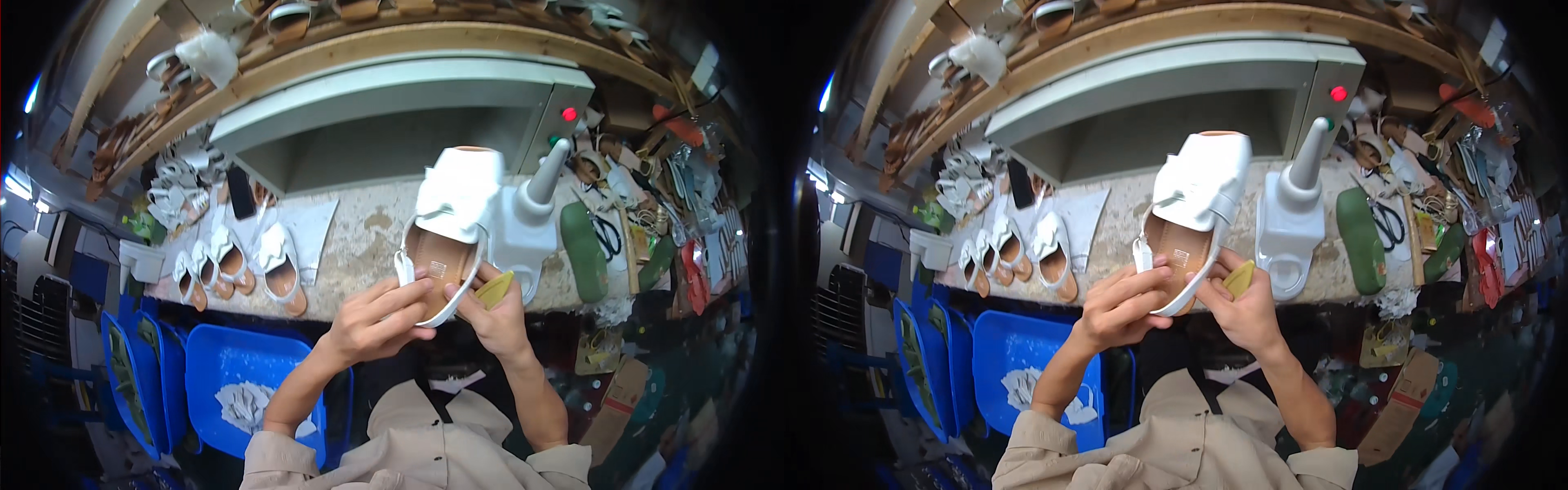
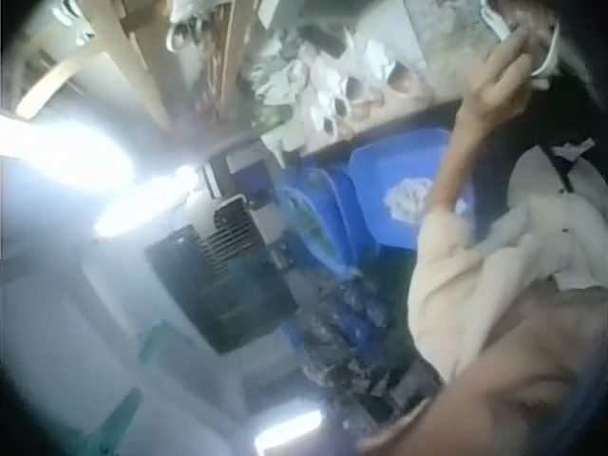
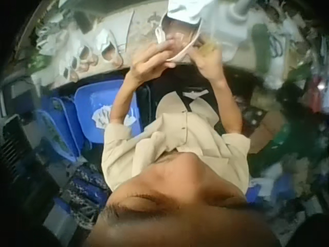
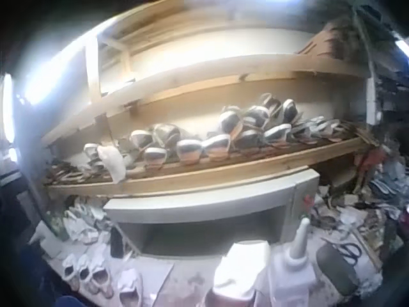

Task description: The person repeatedly picks up white sandals from a wooden shelf and uses a yellow brush to scrub the soles and sides. After cleaning each sandal, the person places it back on the shelf. The process is repeated for multiple sandals throughout the video.

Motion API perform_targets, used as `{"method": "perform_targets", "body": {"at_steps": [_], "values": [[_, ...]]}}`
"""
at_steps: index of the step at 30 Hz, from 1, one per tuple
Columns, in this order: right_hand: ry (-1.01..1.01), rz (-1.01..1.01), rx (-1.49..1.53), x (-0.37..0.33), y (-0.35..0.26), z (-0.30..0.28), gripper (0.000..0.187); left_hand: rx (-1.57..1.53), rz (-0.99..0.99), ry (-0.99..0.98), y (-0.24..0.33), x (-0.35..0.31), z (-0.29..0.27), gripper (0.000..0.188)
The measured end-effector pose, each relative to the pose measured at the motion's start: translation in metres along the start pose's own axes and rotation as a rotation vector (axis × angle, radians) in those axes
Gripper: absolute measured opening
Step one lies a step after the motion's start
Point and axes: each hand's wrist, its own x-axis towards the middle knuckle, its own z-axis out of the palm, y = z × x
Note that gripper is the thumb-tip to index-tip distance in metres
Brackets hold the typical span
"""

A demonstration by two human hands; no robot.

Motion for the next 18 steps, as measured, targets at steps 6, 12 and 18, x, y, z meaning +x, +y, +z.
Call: {"method": "perform_targets", "body": {"at_steps": [6,12,18], "values": [[0.014,-0.865,-0.921,-0.026,0.036,-0.029,0.026,-1.612,-1.264,0.274,0.053,-0.112,0.016,0.082],[-0.333,-1.0,-1.336,-0.057,0.061,-0.053,0.037,-2.744,-1.417,0.437,0.079,-0.115,0.057,0.095],[-0.072,-0.507,-1.196,-0.074,0.021,-0.085,0.032,-2.148,-1.423,0.546,0.067,-0.117,0.067,0.084]]}}
